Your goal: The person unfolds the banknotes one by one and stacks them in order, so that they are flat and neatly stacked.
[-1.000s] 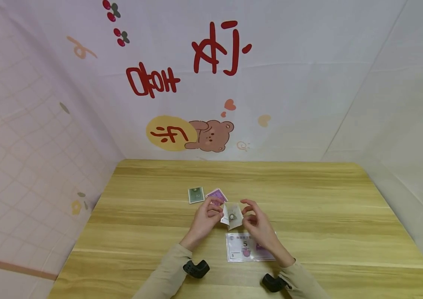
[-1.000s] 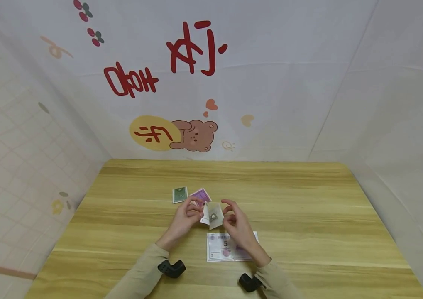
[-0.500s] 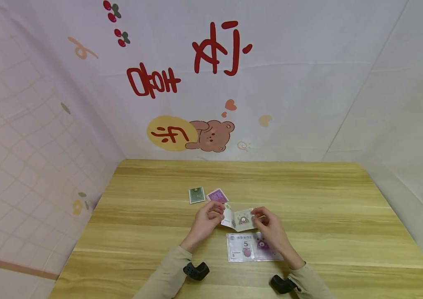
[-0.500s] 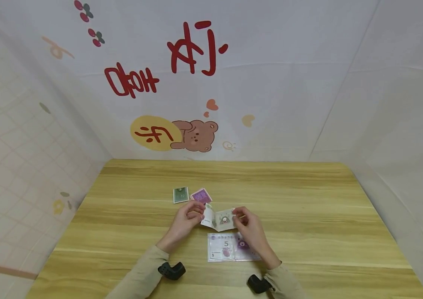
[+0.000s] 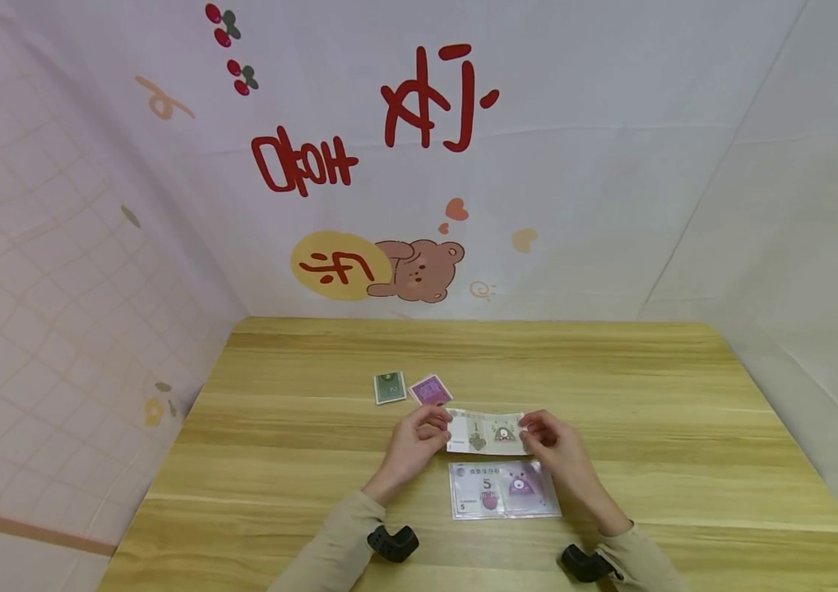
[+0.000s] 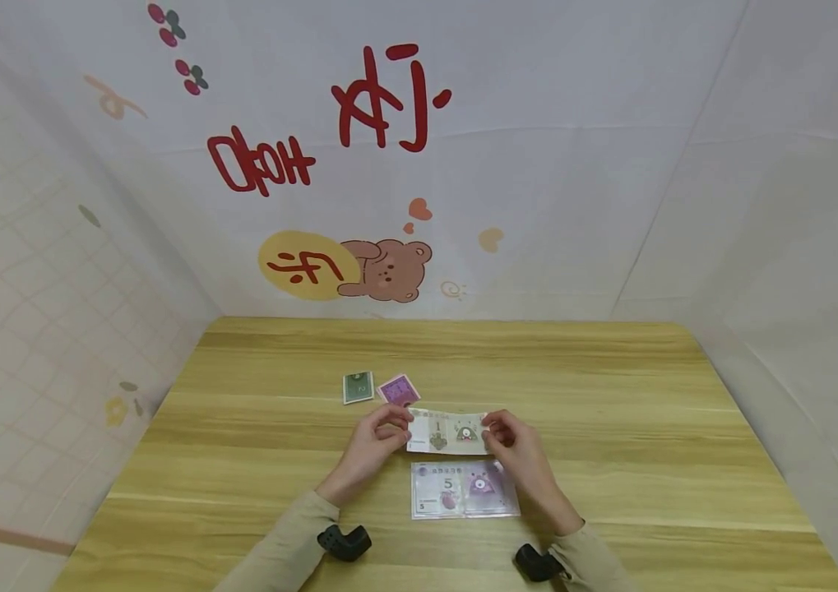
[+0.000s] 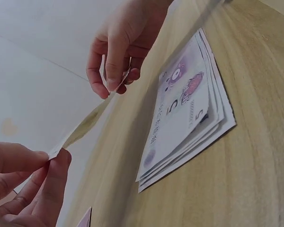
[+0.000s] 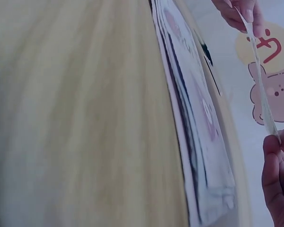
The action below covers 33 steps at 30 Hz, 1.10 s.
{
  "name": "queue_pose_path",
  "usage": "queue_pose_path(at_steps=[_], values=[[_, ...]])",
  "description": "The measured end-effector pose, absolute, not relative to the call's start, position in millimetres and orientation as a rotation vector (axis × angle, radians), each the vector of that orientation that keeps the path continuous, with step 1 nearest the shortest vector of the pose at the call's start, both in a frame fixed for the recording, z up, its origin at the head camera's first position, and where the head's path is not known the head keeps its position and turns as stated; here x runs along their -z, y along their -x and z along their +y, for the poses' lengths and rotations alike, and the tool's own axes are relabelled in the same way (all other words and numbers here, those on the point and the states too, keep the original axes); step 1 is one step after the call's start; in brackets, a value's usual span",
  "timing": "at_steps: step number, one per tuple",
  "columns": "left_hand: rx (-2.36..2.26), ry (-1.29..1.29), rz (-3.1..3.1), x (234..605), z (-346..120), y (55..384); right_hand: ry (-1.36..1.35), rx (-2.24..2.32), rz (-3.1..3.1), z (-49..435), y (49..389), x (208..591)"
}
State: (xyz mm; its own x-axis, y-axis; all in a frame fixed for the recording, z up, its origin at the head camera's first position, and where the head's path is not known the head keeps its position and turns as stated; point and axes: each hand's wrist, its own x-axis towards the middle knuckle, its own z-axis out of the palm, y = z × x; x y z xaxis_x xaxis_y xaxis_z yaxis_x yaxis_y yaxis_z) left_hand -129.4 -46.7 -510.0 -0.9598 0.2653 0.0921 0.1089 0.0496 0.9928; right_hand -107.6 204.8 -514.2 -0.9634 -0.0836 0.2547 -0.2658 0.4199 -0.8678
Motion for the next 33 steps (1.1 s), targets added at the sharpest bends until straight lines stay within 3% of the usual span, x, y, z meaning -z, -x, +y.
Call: queue_pose_path(at_steps=[12, 22, 33], values=[[-1.887, -0.423, 2.184, 516.9, -44.9, 119.1, -0.461, -1.389, -2.612, 228.7, 101.3, 533.0], [-1.768, -0.430, 2.181, 493.4, -44.5, 99.4, -0.647, -1.216, -2.677, 234.6, 93.6, 537.2], [-1.678, -0.488, 2.143, 530.2, -46.6, 103.5, -0.836, -1.121, -2.697, 237.4, 88.5, 535.1]])
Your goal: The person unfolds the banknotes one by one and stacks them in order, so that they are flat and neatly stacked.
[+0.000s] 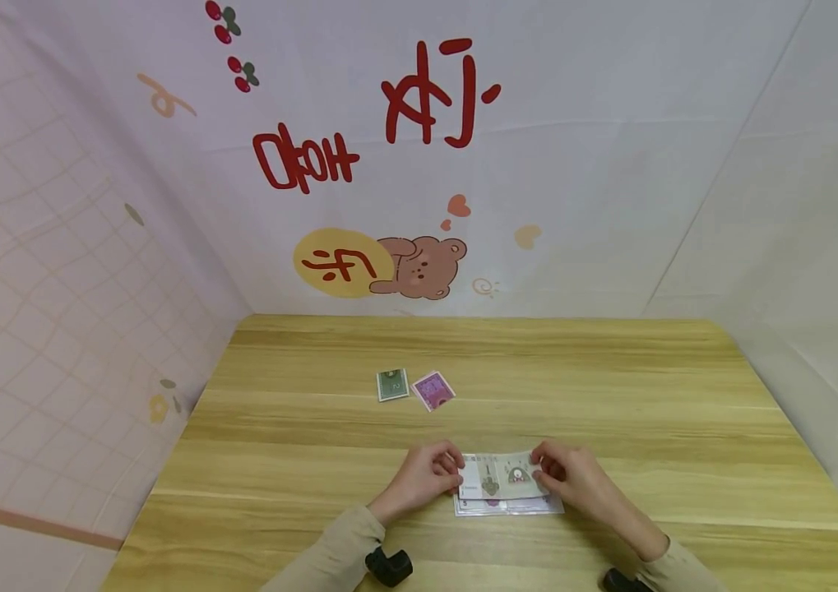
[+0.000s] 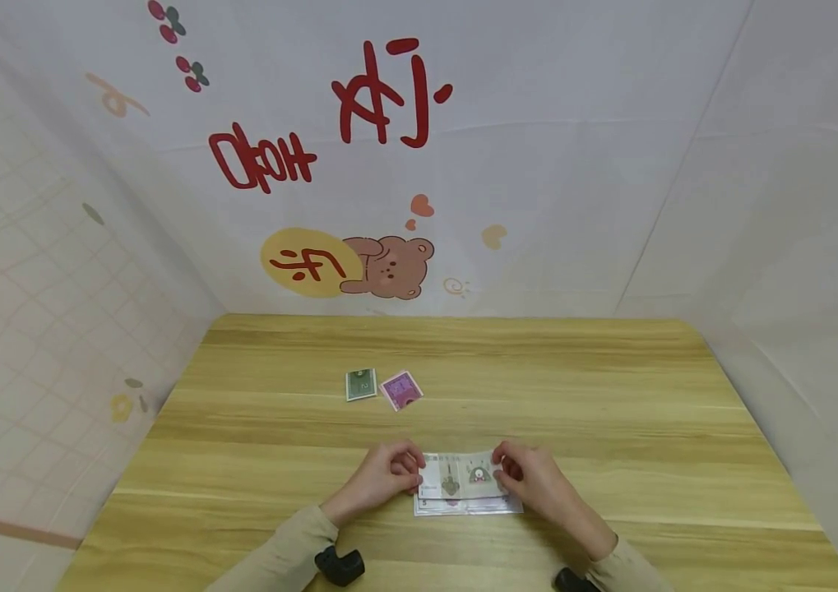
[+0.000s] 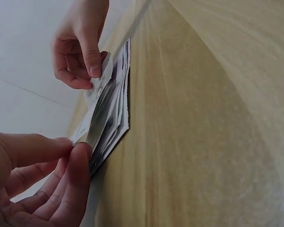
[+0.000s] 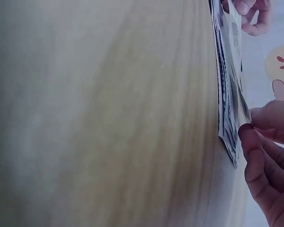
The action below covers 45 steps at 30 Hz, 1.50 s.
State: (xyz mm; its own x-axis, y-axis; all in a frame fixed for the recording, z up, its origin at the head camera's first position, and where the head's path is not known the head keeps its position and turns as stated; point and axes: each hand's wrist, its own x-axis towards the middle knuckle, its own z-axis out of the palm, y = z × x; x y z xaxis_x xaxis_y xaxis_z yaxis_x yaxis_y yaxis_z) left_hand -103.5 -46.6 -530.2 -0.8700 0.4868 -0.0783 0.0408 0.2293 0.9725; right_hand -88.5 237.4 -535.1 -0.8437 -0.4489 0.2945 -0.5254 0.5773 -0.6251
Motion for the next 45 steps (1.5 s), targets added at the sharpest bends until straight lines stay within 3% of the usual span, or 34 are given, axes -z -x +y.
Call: queue_pose_path(at_steps=[11, 45], values=[[-1.597, -0.604, 2.160, 526.9, -47.2, 98.3, -0.882, -1.116, -2.769, 239.3, 82.9, 530.5], [-1.376, -0.587, 2.222, 524.6, -43.5, 107.4, -0.743, -1.087, -3.003, 232.9, 90.3, 521.9]])
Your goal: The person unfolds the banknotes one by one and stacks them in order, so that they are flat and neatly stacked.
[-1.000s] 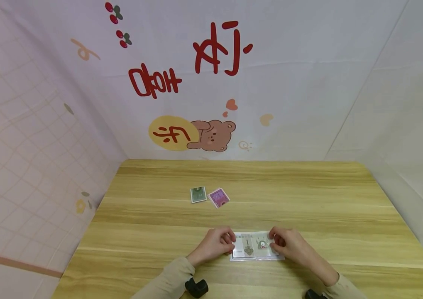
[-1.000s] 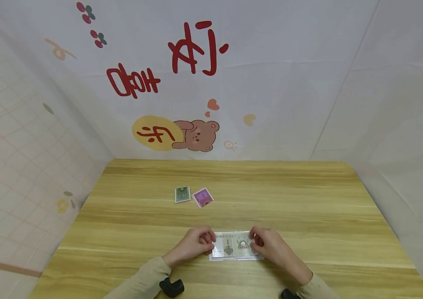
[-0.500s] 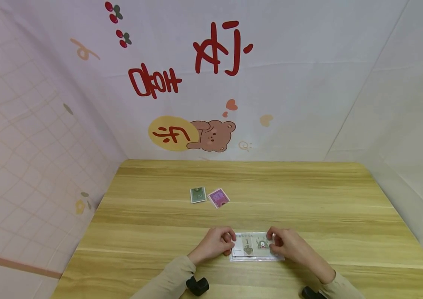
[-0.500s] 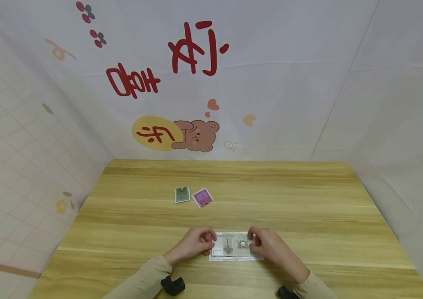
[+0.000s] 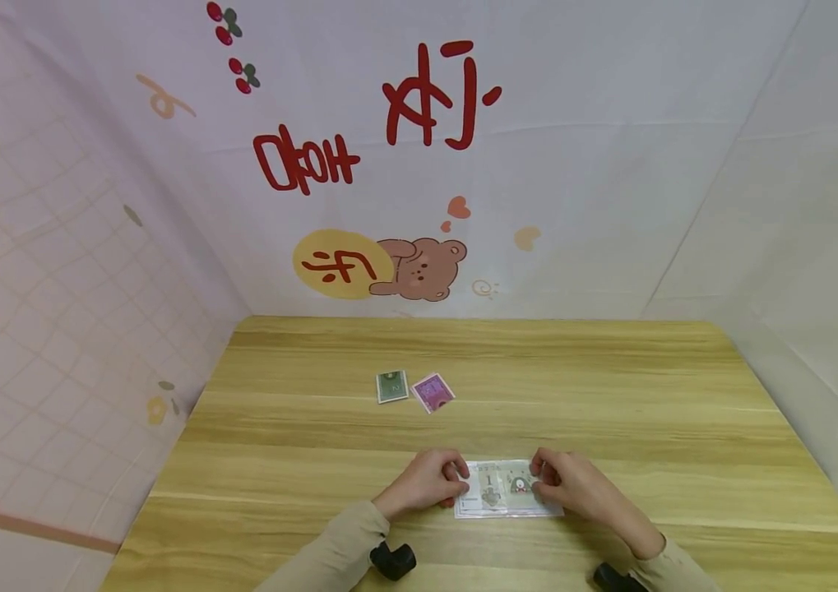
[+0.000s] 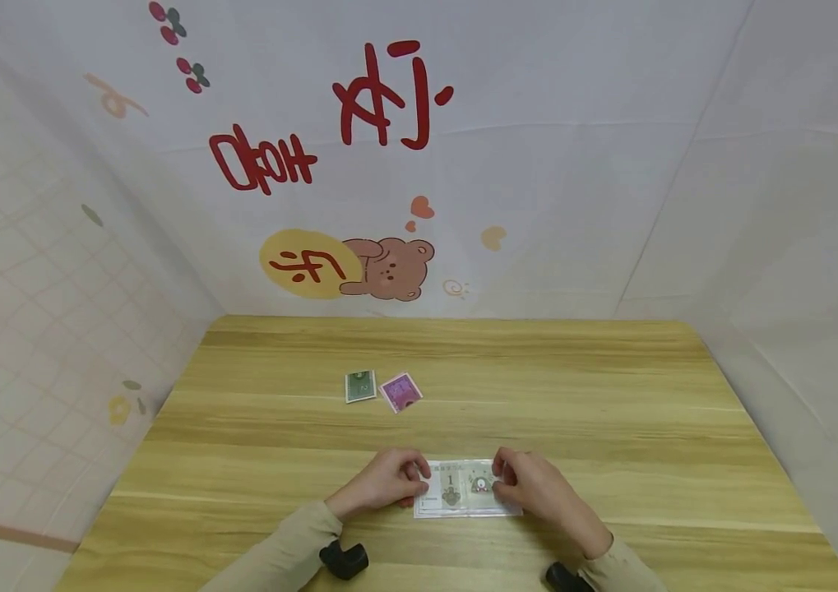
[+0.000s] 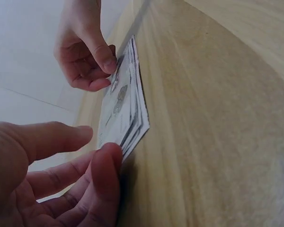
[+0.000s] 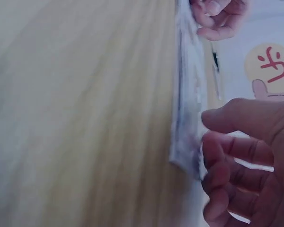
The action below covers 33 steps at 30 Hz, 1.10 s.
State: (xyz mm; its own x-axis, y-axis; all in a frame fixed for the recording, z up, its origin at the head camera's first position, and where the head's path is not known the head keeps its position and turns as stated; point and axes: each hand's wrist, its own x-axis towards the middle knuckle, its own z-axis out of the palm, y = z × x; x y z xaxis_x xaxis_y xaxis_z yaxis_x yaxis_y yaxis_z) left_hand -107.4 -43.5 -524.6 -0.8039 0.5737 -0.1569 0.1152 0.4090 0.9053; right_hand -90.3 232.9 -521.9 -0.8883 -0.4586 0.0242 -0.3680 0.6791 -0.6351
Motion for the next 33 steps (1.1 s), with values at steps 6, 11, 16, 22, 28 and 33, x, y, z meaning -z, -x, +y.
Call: queue_pose_path(at_steps=[6, 11, 16, 22, 28, 33], values=[[-1.370, -0.588, 2.193, 521.8, -47.9, 114.0, 0.602, 1.021, 2.840, 229.9, 100.6, 520.6], [-1.431, -0.607, 2.160, 520.2, -55.7, 123.1, 0.597, 1.004, 2.853, 221.9, 110.2, 520.8], [-1.518, -0.584, 2.142, 518.4, -62.9, 132.9, 0.638, 1.037, 2.795, 210.6, 120.5, 521.2], [-1.606, -0.510, 2.141, 520.0, -70.0, 143.9, 0.674, 1.077, 2.773, 196.9, 134.3, 522.9], [-1.636, -0.473, 2.185, 518.5, -74.7, 151.8, 0.747, 1.087, 2.821, 183.2, 148.2, 527.7], [-1.694, -0.447, 2.179, 517.3, -77.5, 156.6, 0.838, 1.130, 2.848, 171.2, 162.4, 534.5]])
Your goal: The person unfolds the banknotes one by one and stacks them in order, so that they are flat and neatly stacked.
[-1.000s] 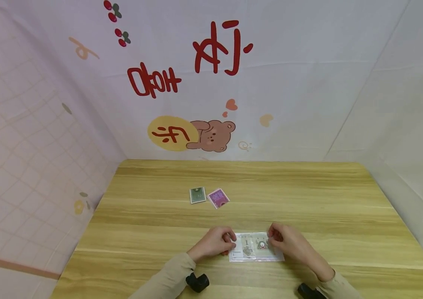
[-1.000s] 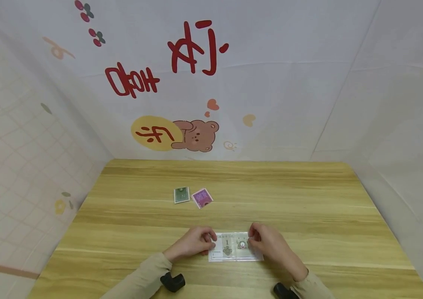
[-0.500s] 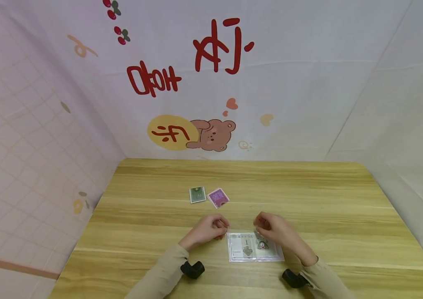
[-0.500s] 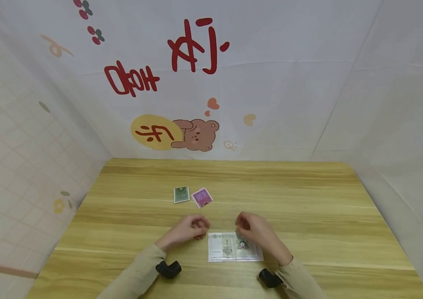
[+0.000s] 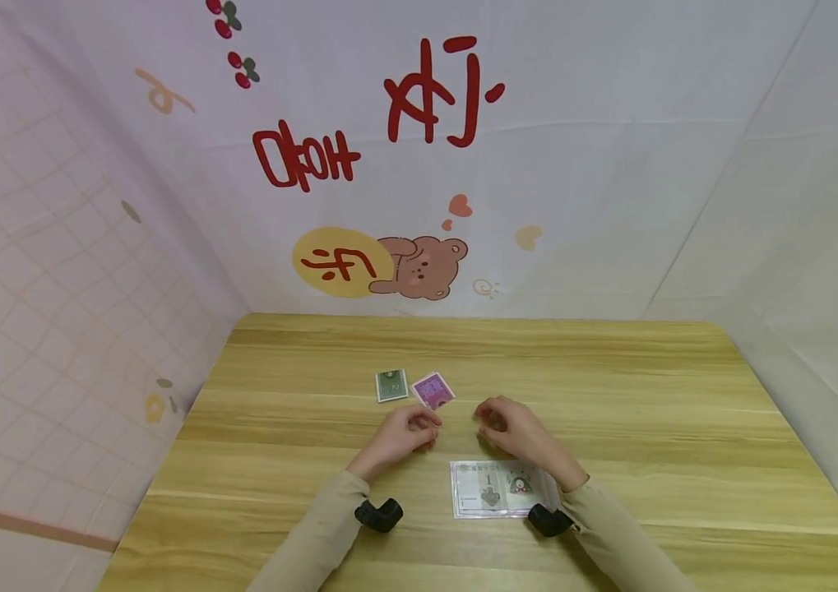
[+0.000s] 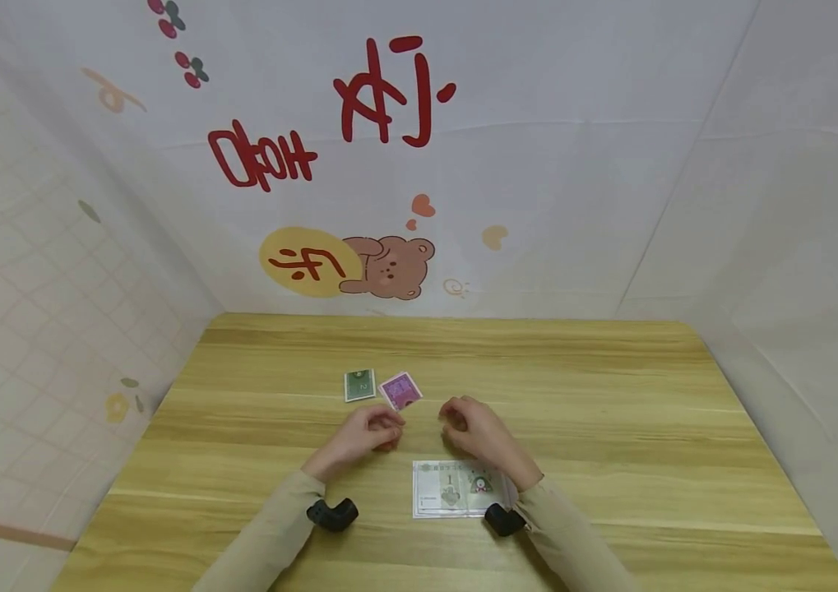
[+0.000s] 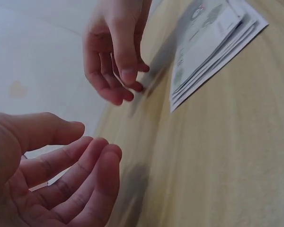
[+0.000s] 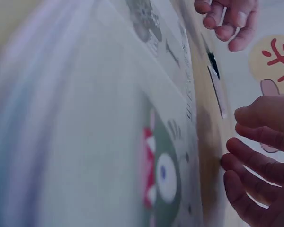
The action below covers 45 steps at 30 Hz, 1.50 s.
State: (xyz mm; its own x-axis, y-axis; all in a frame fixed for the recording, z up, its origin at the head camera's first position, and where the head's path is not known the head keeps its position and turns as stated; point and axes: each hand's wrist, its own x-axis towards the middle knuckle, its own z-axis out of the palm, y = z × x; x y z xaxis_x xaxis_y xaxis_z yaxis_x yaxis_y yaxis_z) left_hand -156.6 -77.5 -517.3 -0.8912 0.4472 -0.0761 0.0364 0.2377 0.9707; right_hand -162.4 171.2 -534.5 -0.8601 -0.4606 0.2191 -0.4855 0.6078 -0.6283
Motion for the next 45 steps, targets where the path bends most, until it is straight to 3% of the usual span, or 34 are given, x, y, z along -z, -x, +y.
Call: queue_pose_path(at_steps=[22, 45], values=[[-1.695, -0.254, 2.492, 517.5, -80.4, 196.5, -0.747, -1.134, -2.804, 123.6, 218.9, 547.7], [-1.623, -0.193, 2.541, 520.5, -75.8, 220.7, -0.632, -1.145, -2.919, 119.9, 223.8, 544.9]])
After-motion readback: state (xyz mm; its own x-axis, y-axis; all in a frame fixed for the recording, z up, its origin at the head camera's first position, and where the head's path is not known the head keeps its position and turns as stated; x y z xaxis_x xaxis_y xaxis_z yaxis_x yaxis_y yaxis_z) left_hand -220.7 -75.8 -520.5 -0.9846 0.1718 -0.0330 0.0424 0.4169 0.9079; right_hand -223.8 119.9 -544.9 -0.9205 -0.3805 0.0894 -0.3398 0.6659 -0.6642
